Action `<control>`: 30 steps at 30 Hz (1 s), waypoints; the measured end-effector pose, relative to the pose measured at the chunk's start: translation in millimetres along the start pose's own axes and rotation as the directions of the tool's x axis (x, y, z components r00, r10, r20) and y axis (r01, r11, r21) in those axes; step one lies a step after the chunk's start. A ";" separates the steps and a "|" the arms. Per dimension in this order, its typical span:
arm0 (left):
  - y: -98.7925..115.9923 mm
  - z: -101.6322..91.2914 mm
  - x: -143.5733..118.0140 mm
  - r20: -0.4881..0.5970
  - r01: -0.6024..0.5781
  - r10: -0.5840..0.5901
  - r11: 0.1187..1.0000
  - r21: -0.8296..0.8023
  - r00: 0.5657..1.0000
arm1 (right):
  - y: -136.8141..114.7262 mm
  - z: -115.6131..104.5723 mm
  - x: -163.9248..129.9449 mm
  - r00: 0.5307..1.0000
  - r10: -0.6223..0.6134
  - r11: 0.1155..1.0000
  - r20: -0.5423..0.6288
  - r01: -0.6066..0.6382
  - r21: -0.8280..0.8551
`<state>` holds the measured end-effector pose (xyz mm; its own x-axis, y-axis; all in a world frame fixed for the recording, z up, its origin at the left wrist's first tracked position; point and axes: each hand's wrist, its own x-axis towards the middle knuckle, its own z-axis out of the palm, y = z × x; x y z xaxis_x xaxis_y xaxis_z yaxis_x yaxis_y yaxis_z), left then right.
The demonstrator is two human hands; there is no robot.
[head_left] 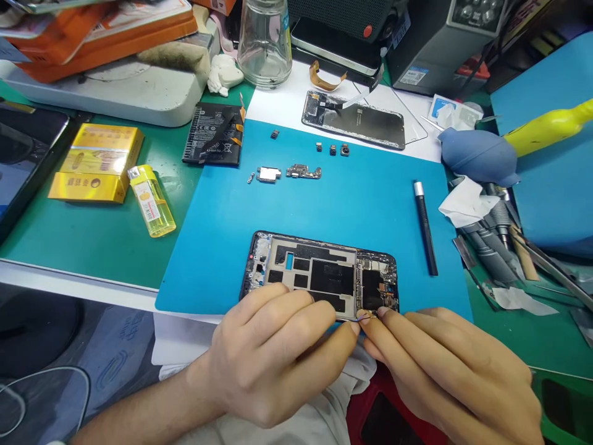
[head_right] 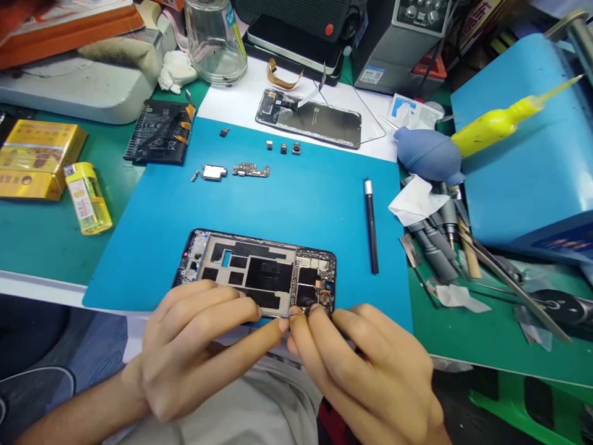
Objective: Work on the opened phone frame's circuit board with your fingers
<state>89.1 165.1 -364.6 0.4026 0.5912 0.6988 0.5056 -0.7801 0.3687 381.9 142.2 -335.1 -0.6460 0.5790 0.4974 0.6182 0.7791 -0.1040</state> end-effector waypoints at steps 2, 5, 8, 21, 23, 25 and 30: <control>1.6 -9.3 7.4 0.059 0.009 -0.009 1.000 0.012 0.998 | 1.3 0.2 2.7 1.000 -0.020 1.000 0.004 0.020 0.007; 1.1 -31.1 25.2 0.223 -0.047 0.038 0.998 0.036 0.974 | 3.2 -0.4 7.5 1.000 -0.027 1.000 0.013 0.027 -0.002; -8.0 -47.9 43.8 0.311 -0.192 0.172 0.981 0.036 0.935 | 3.0 -3.1 12.1 1.000 -0.012 0.999 0.018 0.013 -0.051; -48.6 -29.7 93.4 0.499 -0.242 0.117 0.951 0.193 0.858 | 22.5 -7.8 30.5 0.997 -0.041 0.936 0.069 0.062 -0.346; -53.6 -23.3 99.1 0.497 -0.250 0.108 0.941 0.230 0.861 | 33.0 -6.3 35.4 0.997 -0.012 0.933 0.079 0.039 -0.359; -58.5 -16.4 102.8 0.485 -0.253 0.093 0.928 0.275 0.869 | 44.7 -5.6 41.5 0.996 0.004 0.932 0.090 0.029 -0.362; -68.6 -4.0 106.2 0.440 -0.288 0.122 0.898 0.332 0.890 | 78.8 -8.0 55.4 0.989 -0.053 0.952 0.140 0.092 -0.293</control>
<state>94.0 280.6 -313.2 0.7557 0.5206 0.3973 0.5917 -0.8028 -0.0734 398.4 233.8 -308.9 -0.7338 0.5651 0.3772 0.6601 0.7242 0.1993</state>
